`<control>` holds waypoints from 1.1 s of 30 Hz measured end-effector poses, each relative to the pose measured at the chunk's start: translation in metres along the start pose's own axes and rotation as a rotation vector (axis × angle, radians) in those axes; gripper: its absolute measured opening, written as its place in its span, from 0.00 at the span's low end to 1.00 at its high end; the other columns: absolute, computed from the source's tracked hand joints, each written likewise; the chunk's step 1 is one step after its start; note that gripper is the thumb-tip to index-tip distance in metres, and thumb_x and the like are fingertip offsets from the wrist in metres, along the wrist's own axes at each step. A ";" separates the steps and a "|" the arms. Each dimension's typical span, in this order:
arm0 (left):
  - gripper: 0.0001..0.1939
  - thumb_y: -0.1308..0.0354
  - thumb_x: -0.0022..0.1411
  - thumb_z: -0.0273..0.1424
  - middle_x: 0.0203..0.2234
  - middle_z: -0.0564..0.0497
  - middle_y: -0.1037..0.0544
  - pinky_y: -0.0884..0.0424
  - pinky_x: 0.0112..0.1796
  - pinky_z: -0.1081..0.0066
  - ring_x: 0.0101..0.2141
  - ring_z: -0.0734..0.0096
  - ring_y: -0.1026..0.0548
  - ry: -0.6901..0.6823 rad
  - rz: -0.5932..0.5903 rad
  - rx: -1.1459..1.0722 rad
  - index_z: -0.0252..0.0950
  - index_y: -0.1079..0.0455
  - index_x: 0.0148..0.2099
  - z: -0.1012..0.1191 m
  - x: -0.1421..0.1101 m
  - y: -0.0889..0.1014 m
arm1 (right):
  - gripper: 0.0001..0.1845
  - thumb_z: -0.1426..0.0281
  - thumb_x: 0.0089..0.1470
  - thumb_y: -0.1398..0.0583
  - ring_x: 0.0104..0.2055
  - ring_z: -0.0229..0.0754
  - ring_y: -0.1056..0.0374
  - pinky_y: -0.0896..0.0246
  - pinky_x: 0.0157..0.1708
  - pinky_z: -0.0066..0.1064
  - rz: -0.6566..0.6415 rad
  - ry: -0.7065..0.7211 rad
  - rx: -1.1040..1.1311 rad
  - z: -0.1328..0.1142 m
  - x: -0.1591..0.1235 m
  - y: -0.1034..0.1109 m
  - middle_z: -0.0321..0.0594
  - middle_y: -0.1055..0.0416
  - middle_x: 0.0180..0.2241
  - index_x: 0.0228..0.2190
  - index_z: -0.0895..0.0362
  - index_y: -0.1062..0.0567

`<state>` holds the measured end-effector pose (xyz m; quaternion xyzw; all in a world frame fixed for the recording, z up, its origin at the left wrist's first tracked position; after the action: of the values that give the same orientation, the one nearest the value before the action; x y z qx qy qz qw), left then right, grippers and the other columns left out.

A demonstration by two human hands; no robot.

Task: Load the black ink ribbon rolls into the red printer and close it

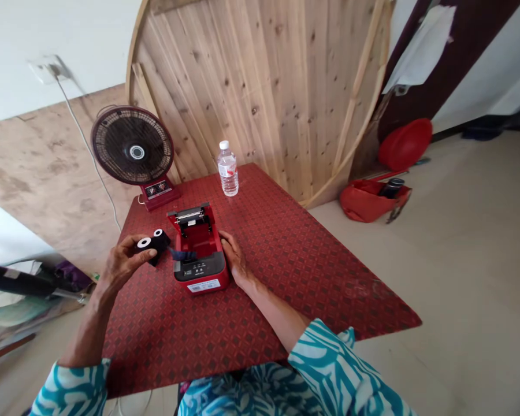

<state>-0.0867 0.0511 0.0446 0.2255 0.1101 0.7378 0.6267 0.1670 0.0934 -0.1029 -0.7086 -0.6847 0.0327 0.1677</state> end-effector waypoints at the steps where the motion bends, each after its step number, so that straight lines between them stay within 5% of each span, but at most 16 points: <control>1: 0.25 0.27 0.37 0.44 0.26 0.52 0.24 0.28 0.30 0.70 0.27 0.68 0.25 0.022 0.013 -0.028 0.35 0.30 0.35 -0.002 -0.001 0.003 | 0.21 0.54 0.57 0.44 0.57 0.47 0.36 0.47 0.61 0.43 -0.001 -0.004 -0.002 0.000 0.000 0.000 0.38 0.28 0.53 0.49 0.49 0.27; 6: 0.29 0.24 0.32 0.44 0.22 0.56 0.24 0.29 0.27 0.74 0.23 0.73 0.27 0.107 0.123 -0.196 0.36 0.33 0.32 -0.015 -0.003 0.017 | 0.22 0.54 0.58 0.45 0.58 0.47 0.36 0.46 0.61 0.44 -0.009 -0.036 0.009 0.002 -0.001 0.001 0.38 0.29 0.54 0.50 0.49 0.28; 11: 0.38 0.26 0.33 0.49 0.33 0.47 0.18 0.24 0.32 0.70 0.31 0.65 0.21 0.225 0.063 -0.250 0.35 0.29 0.45 -0.034 -0.004 0.022 | 0.22 0.54 0.58 0.44 0.58 0.47 0.37 0.47 0.61 0.44 -0.004 -0.026 -0.003 0.005 -0.001 0.003 0.38 0.29 0.54 0.50 0.48 0.27; 18: 0.32 0.30 0.46 0.49 0.44 0.40 0.19 0.23 0.44 0.58 0.43 0.55 0.20 0.118 0.024 -0.283 0.37 0.32 0.48 -0.048 -0.007 0.019 | 0.23 0.53 0.57 0.44 0.59 0.48 0.37 0.46 0.61 0.45 -0.001 -0.031 0.017 0.012 0.001 0.003 0.38 0.29 0.55 0.50 0.48 0.28; 26: 0.28 0.28 0.42 0.43 0.41 0.47 0.20 0.27 0.49 0.61 0.45 0.58 0.23 0.052 0.305 -0.191 0.36 0.27 0.44 -0.075 0.005 0.048 | 0.23 0.53 0.57 0.44 0.59 0.48 0.37 0.46 0.61 0.46 0.010 -0.048 0.009 0.010 0.000 0.003 0.39 0.29 0.55 0.50 0.49 0.27; 33: 0.35 0.31 0.38 0.47 0.38 0.46 0.20 0.28 0.47 0.62 0.41 0.61 0.23 0.084 0.277 -0.121 0.34 0.28 0.47 -0.115 0.040 0.037 | 0.23 0.53 0.57 0.44 0.59 0.48 0.37 0.45 0.60 0.45 0.005 -0.041 0.008 0.010 0.000 0.003 0.38 0.30 0.55 0.51 0.49 0.28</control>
<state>-0.1780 0.0973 -0.0319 0.1693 0.0597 0.8313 0.5260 0.1672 0.0958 -0.1133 -0.7087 -0.6862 0.0503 0.1564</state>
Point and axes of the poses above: each hand's wrist, its own x-axis towards the middle knuckle, its own y-axis out of the back of the hand, z = x × y, the point moved 3 cm from there along x, towards the middle knuckle
